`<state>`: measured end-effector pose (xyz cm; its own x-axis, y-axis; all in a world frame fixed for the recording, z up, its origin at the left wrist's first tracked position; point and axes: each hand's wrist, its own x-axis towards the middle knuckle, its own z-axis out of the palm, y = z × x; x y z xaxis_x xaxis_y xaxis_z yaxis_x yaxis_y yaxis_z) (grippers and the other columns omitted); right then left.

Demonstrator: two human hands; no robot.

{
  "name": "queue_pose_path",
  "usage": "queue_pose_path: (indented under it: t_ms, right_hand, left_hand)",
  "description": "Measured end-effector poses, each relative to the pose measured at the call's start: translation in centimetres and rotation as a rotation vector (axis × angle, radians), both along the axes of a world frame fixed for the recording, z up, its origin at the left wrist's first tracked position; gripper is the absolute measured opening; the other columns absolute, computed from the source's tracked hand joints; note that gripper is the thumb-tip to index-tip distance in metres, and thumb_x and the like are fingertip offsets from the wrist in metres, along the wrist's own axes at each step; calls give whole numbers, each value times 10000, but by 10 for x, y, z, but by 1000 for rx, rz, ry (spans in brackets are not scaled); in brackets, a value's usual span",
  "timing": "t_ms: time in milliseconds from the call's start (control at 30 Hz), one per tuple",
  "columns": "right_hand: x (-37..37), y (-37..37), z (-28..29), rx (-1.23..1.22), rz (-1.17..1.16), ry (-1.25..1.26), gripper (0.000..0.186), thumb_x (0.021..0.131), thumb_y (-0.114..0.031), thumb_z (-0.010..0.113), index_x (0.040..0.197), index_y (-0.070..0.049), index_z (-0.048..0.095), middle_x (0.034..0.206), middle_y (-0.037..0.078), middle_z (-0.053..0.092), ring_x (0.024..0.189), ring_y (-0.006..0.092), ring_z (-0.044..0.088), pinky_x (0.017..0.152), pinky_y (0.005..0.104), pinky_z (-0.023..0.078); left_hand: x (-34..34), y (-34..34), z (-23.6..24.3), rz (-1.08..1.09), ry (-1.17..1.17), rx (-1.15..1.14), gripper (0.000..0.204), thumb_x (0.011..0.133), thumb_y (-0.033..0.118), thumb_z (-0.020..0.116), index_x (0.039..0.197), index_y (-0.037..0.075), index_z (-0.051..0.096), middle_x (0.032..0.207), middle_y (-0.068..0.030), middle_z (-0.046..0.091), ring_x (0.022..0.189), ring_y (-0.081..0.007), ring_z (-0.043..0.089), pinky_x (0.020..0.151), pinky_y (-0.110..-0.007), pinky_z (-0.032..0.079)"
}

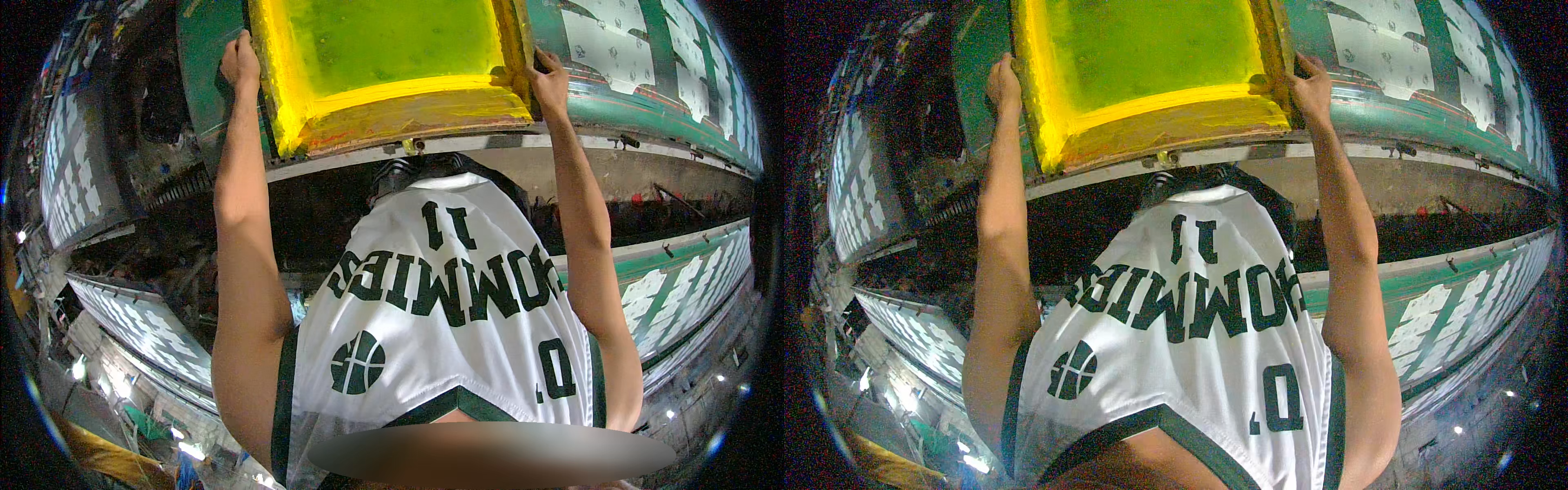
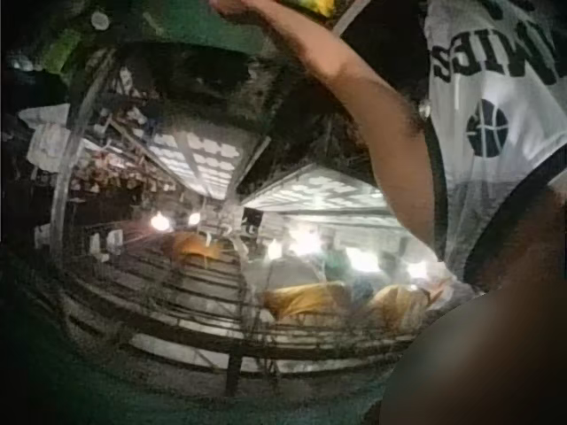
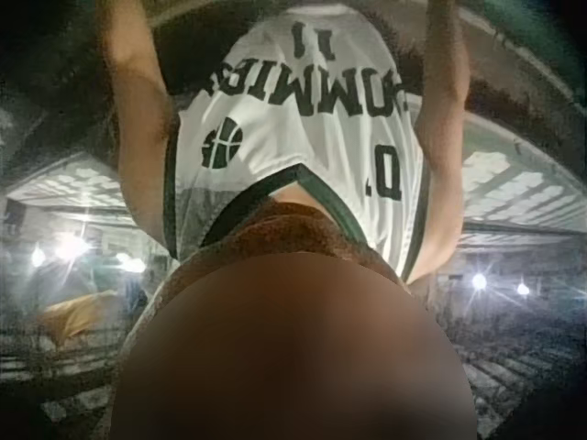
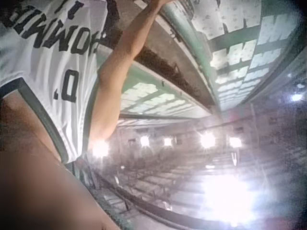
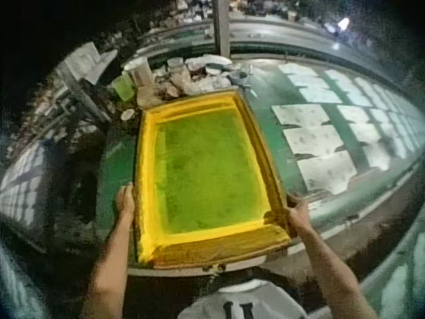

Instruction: The person repeatedly pulls a squeegee across a yellow screen-printing frame to spread ink over a mesh screen. The camera is mounted on the person's head, showing a top-down view of the hands and frame throughout the clip.

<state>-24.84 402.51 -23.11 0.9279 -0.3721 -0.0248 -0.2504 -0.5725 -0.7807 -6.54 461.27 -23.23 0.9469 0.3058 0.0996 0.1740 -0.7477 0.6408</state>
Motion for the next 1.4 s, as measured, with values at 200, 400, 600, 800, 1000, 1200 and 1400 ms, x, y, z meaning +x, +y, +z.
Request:
queue_pose_path:
  t_ms: [200, 400, 600, 800, 1000, 1200, 1400]
  right_hand:
    - [-15, -5, -9, 7, 24, -89, 606, 779, -199, 829, 1348, -47, 690, 1179, 172, 687, 1076, 300, 686, 954, 360, 530]
    - [-15, -12, -12, -1, 85, -9, 649, 865, -320, 824, 1411, -23, 636, 1263, 165, 662, 1181, 312, 643, 1032, 406, 496]
    - [-20, 9, 22, -245, 74, -172, 728, 847, -383, 857, 1414, -1, 610, 1316, 239, 628, 1225, 408, 599, 1037, 471, 493]
    - [-52, 105, 84, -177, 742, -246, 536, 864, -358, 810, 1280, -54, 665, 1207, 205, 672, 1104, 413, 646, 948, 471, 544]
    - [-58, 181, 95, -566, 1021, 77, 602, 791, -174, 779, 1367, -83, 627, 1259, 144, 661, 1173, 354, 636, 975, 450, 546]
    - [-52, 206, 80, -666, 818, 61, 490, 765, -91, 730, 1249, -91, 651, 1183, 110, 670, 1128, 320, 648, 912, 438, 572]
    - [-59, 217, 69, -738, 705, 36, 562, 734, -49, 770, 1272, -123, 626, 1226, 89, 645, 1130, 322, 654, 888, 447, 588]
  left_hand:
    - [3, -11, 4, 80, -14, 106, 615, 959, 591, 572, 1163, 31, 724, 1132, -213, 732, 1070, -424, 667, 948, -513, 493]
    - [1, -21, 8, 102, -5, 123, 581, 965, 570, 598, 1141, 31, 724, 1162, -214, 731, 1089, -414, 674, 964, -490, 504]
    - [-4, -27, 17, 113, 55, 216, 628, 962, 605, 594, 1216, 38, 682, 1153, -233, 719, 1101, -427, 666, 965, -509, 509]
    - [1, -30, 22, 46, 81, 189, 651, 985, 634, 534, 1127, 11, 664, 1096, -254, 713, 1018, -450, 671, 901, -547, 500]
    - [3, -35, 21, 113, 51, 87, 656, 1053, 565, 390, 1184, -18, 662, 1216, -345, 661, 1129, -550, 608, 988, -590, 463]
    - [-11, -44, 33, 127, 129, 30, 518, 1059, 460, 409, 1149, 9, 648, 1180, -306, 687, 1112, -507, 646, 956, -582, 502]
    - [-13, -45, 37, 107, 114, 18, 445, 1057, 409, 445, 1192, 27, 630, 1132, -271, 709, 1065, -488, 674, 908, -573, 537]
